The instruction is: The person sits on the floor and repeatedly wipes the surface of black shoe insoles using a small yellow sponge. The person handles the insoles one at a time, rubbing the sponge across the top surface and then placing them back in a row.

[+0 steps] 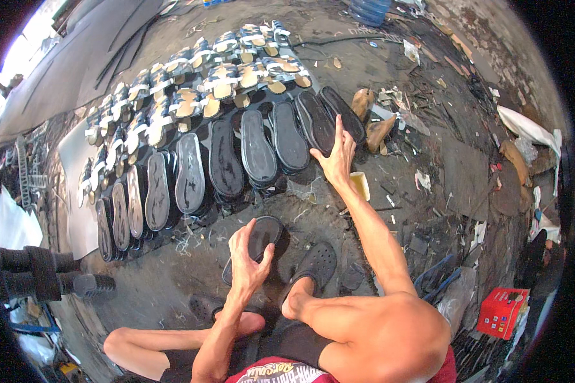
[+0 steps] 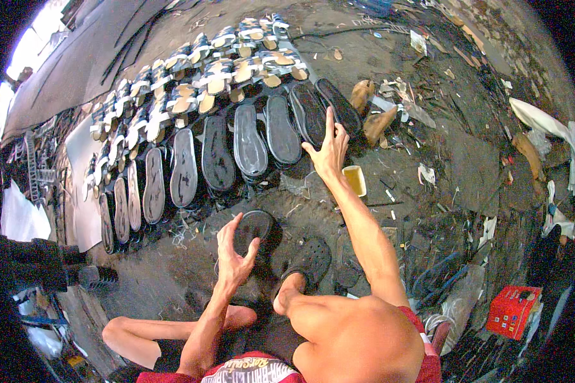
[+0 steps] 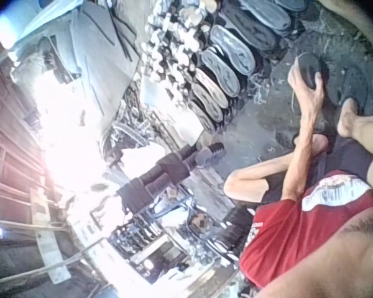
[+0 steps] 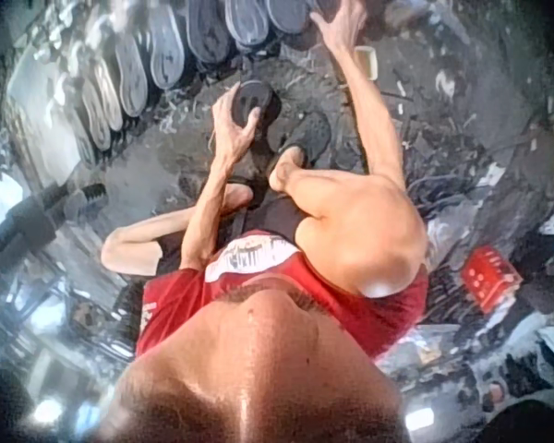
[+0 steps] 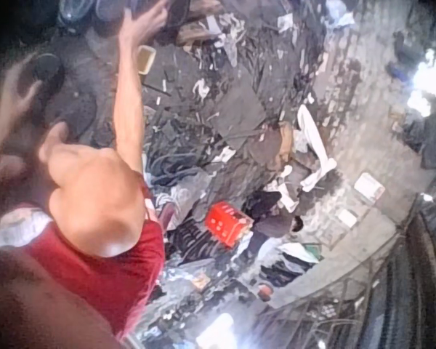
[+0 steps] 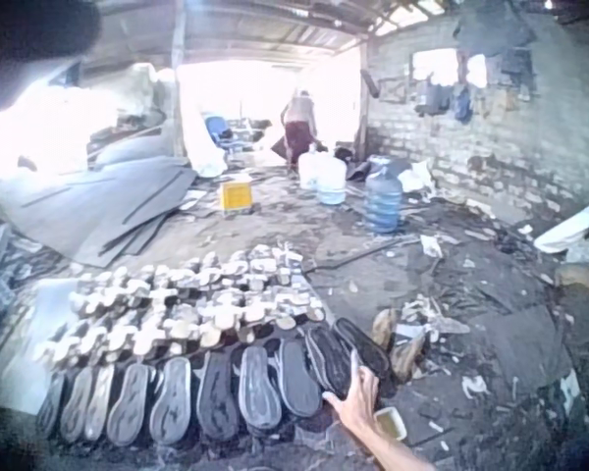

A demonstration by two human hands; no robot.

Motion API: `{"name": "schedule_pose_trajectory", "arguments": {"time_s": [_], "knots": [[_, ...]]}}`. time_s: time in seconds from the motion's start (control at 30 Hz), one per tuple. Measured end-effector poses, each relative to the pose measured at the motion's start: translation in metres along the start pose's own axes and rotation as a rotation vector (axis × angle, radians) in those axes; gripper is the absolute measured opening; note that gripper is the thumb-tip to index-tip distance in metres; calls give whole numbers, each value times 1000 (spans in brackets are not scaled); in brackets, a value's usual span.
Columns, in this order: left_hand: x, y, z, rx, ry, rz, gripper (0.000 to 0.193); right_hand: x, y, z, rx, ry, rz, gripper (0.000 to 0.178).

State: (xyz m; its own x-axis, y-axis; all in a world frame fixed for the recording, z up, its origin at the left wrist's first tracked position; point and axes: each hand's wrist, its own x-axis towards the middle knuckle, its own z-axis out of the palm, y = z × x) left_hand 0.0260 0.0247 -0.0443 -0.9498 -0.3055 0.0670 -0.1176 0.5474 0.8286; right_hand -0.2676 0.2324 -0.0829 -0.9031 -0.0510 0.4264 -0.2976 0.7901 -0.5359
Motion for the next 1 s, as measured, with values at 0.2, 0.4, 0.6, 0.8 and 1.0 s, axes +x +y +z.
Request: {"name": "schedule_pose_trajectory", "arguments": {"time_s": [0.2, 0.4, 0.6, 0.8, 1.0], "knots": [[-13, -25, 0, 260, 22, -69, 105, -60, 8, -35, 61, 119, -84, 82], [-32, -79, 14, 377, -64, -173, 111, -127, 79, -85, -363, -225, 64, 54], [-8, -13, -20, 137, 96, -324, 96, -120, 94, -82, -332, -249, -35, 51], [-7, -1, -56, -874, 97, -566, 60, -120, 96, -82, -172, -243, 113, 56], [-8, 2, -53, -1209, -13, -517, 61, -145, 129, -101, 122, -208, 394, 67]]}}
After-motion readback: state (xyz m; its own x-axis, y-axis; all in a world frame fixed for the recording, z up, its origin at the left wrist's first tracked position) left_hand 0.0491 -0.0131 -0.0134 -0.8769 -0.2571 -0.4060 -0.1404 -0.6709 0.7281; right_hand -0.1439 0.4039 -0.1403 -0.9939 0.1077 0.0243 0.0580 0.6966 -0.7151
